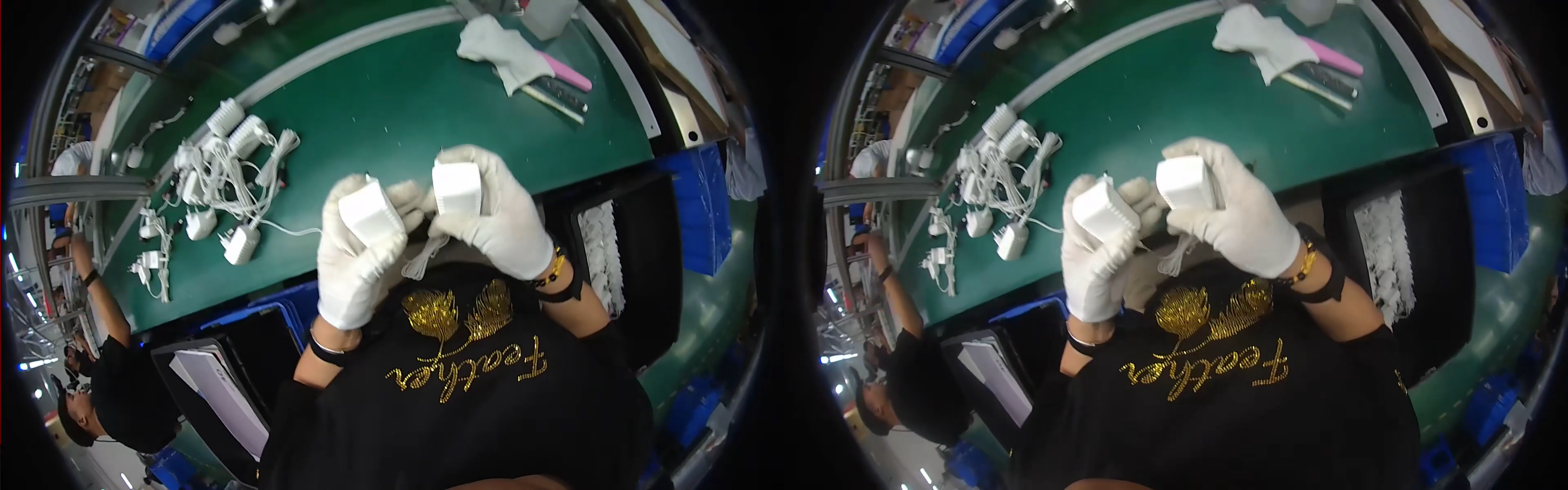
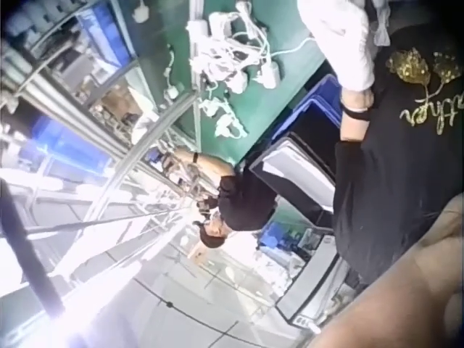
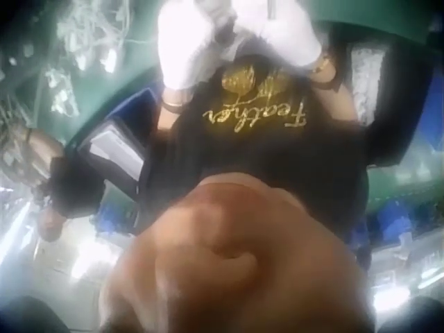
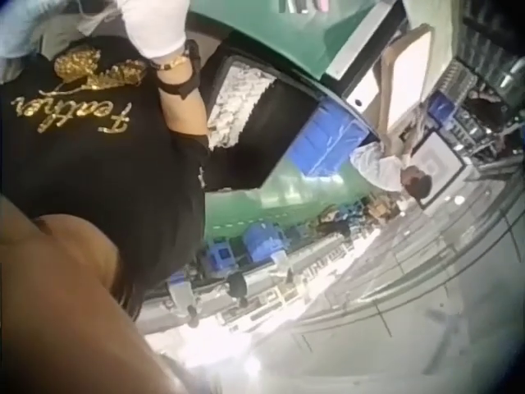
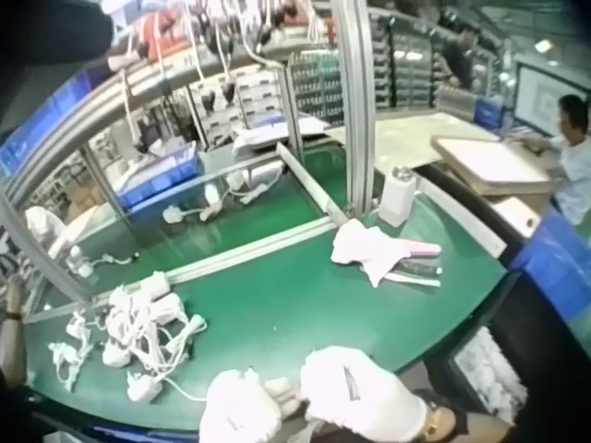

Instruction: The person picks up power adapters from the table, inspects them by hand, and places them into a black bin. This process is repeated for the remaining adapters on the table.

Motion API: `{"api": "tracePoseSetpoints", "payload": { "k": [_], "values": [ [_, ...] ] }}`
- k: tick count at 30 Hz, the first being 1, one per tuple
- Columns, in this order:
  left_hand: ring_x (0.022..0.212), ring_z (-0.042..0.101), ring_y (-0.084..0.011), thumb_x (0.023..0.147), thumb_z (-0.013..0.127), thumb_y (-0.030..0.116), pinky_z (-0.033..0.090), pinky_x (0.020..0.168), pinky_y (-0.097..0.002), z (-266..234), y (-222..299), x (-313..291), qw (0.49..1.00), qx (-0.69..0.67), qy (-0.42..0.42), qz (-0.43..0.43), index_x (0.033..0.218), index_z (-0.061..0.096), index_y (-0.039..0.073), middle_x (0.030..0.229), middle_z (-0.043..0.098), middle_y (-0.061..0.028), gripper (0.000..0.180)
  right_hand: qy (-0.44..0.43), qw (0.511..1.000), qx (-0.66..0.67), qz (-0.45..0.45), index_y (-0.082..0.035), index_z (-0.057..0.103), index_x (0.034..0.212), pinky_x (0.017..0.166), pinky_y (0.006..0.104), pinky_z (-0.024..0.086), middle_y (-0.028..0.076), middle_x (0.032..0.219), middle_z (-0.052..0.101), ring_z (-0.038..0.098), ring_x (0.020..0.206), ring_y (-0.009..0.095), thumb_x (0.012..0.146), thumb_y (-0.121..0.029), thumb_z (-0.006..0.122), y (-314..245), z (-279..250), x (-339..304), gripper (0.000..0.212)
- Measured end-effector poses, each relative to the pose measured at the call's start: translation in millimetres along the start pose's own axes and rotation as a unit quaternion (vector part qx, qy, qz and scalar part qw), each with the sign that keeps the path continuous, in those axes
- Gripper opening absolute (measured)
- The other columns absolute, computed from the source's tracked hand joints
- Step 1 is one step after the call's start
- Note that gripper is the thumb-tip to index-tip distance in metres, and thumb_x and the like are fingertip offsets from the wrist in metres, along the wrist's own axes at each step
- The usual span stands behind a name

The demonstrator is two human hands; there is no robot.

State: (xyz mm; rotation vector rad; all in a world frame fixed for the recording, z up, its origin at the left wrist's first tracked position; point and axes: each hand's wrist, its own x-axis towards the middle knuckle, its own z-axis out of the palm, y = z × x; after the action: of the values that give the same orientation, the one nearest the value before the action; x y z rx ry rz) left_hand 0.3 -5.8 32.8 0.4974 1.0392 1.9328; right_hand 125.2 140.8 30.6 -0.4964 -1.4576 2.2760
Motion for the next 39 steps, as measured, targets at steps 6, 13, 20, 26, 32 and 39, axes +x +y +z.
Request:
{"api": "tracePoseSetpoints", "payload": {
  "k": [6,13,20,26,32,39],
  "values": [
    [0.124,0.055,-0.0368,0.09,0.07,0.012,0.048,0.103,-0.0445,-4,1,9,0.995,-0.027,0.07,0.068,0.14,0.032,0.01,0.139,0.049,-0.0253,0.063,0.019,0.991,-0.123,-0.049,0.001,0.038,0.138,0.086,0.0315,0.056,0.015,0.119,0.059,0.065,0.099,0.02,0.087,0.007,0.065,6,-5,10,0.059],
    [0.135,0.043,-0.0309,0.098,0.061,0.023,0.032,0.114,-0.0421,25,-3,33,0.998,0.029,-0.017,0.059,0.141,0.033,0.007,0.142,0.048,-0.0192,0.054,0.021,0.893,-0.37,-0.255,0.0,0.03,0.148,0.103,0.0331,0.043,0.014,0.133,0.051,0.053,0.122,0.021,0.094,-0.024,0.07,20,17,26,0.072],
    [0.14,0.038,-0.027,0.1,0.054,0.03,0.028,0.115,-0.0365,57,20,105,0.946,0.263,-0.189,0.018,0.131,0.049,0.004,0.147,0.045,-0.0198,0.04,0.081,0.969,-0.074,-0.22,-0.003,0.026,0.151,0.104,0.0339,0.043,0.012,0.137,0.049,0.05,0.125,0.021,0.089,-0.039,0.074,13,-1,47,0.087],
    [0.135,0.043,-0.0257,0.1,0.054,0.03,0.035,0.11,-0.0354,76,-7,130,0.945,0.276,-0.176,-0.021,0.124,0.055,0.004,0.144,0.046,-0.021,0.036,0.117,0.958,-0.104,-0.239,-0.004,0.027,0.151,0.103,0.03,0.043,0.01,0.136,0.048,0.048,0.126,0.019,0.091,-0.036,0.073,1,-24,50,0.082],
    [0.115,0.058,-0.0337,0.094,0.063,0.033,0.048,0.097,-0.0389,56,2,241,0.821,0.501,-0.219,0.165,0.121,0.058,0.002,0.129,0.057,-0.0205,0.041,0.142,0.971,0.11,-0.159,-0.006,0.031,0.149,0.08,0.0326,0.053,0.012,0.124,0.056,0.061,0.105,0.022,0.088,-0.042,0.073,-9,-45,53,0.082],
    [0.124,0.054,-0.0431,0.089,0.061,0.053,0.047,0.1,-0.0473,-41,51,476,0.391,0.883,0.004,0.259,0.133,0.058,0.013,0.143,0.052,-0.0202,0.06,0.015,0.897,0.44,-0.032,-0.013,0.032,0.151,0.048,0.0328,0.049,0.018,0.103,0.064,0.067,0.074,0.025,0.09,-0.07,0.051,0,-63,68,0.086]
  ]
}}
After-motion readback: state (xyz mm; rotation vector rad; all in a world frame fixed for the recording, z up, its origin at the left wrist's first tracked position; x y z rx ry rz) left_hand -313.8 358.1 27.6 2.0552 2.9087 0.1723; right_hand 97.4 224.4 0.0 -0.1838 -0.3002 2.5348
